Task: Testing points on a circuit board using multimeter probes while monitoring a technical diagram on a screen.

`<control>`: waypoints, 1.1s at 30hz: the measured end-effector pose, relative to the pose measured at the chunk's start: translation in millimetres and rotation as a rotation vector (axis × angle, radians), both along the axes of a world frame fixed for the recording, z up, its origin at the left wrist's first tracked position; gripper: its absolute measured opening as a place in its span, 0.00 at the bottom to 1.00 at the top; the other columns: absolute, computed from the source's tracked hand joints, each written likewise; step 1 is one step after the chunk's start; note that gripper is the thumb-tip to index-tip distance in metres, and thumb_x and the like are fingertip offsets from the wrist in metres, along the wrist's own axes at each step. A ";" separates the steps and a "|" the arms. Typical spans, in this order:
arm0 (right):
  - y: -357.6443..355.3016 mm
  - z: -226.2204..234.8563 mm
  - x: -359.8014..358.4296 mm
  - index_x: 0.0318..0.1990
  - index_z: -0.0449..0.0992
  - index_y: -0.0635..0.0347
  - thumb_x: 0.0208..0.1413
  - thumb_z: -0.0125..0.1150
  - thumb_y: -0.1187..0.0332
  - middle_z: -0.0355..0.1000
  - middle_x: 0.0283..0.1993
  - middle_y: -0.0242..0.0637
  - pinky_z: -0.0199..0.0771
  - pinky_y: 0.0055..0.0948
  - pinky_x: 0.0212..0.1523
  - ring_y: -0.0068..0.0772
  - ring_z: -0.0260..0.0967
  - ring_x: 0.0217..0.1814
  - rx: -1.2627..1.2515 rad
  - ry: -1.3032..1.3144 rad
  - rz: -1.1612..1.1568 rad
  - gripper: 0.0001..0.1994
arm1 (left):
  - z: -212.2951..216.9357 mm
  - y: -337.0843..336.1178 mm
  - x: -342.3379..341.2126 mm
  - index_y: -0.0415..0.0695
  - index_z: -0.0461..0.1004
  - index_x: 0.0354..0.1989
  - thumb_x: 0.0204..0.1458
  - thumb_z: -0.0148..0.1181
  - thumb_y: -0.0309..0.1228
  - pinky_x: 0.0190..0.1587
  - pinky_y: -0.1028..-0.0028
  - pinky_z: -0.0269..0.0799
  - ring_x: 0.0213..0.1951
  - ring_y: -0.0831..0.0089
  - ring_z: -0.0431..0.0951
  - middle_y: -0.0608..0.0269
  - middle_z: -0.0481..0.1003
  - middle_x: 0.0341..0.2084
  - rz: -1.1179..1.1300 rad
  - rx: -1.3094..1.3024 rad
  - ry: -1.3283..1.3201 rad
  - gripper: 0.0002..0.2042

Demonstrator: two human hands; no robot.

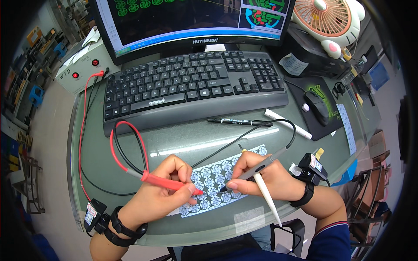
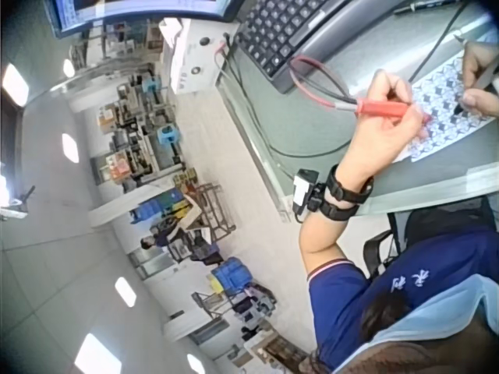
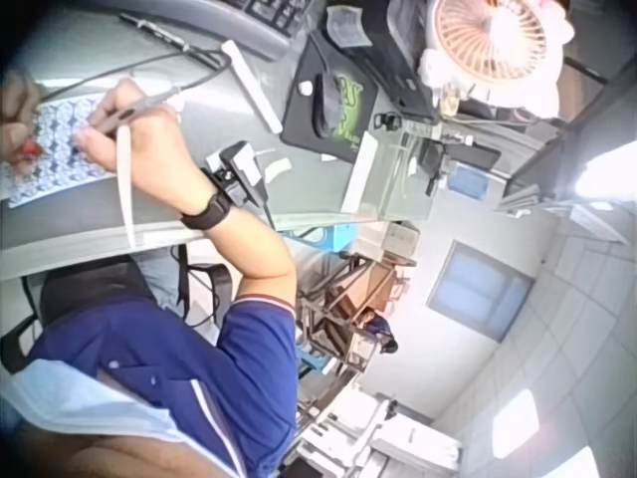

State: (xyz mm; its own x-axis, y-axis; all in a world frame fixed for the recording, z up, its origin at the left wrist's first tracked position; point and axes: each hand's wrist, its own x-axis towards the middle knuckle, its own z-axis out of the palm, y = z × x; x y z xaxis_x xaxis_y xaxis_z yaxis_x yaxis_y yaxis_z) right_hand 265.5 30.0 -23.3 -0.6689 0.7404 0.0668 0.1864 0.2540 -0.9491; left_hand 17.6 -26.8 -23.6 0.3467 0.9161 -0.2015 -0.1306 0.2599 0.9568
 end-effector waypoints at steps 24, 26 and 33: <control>-0.9 4.7 1.5 0.31 0.73 0.61 0.52 0.69 0.66 0.71 0.29 0.30 0.66 0.21 0.26 0.18 0.68 0.28 -0.099 -0.019 -0.014 0.11 | -4.2 0.3 1.9 0.41 0.57 0.34 0.55 0.55 0.20 0.37 0.77 0.81 0.37 0.82 0.73 0.64 0.62 0.35 -0.001 0.041 0.068 0.10; -0.9 4.9 1.2 0.32 0.74 0.61 0.52 0.69 0.65 0.71 0.30 0.30 0.66 0.20 0.27 0.18 0.68 0.30 -0.129 -0.033 -0.008 0.11 | -5.1 -0.3 1.7 0.41 0.58 0.35 0.55 0.55 0.20 0.36 0.80 0.79 0.38 0.83 0.74 0.66 0.63 0.35 0.007 0.057 0.062 0.10; -0.9 4.7 1.1 0.33 0.74 0.62 0.53 0.69 0.65 0.71 0.30 0.30 0.67 0.20 0.28 0.18 0.68 0.30 -0.110 -0.028 0.003 0.11 | -4.1 1.2 1.1 0.41 0.57 0.34 0.54 0.55 0.20 0.37 0.77 0.81 0.37 0.82 0.72 0.64 0.62 0.35 -0.011 0.063 0.091 0.11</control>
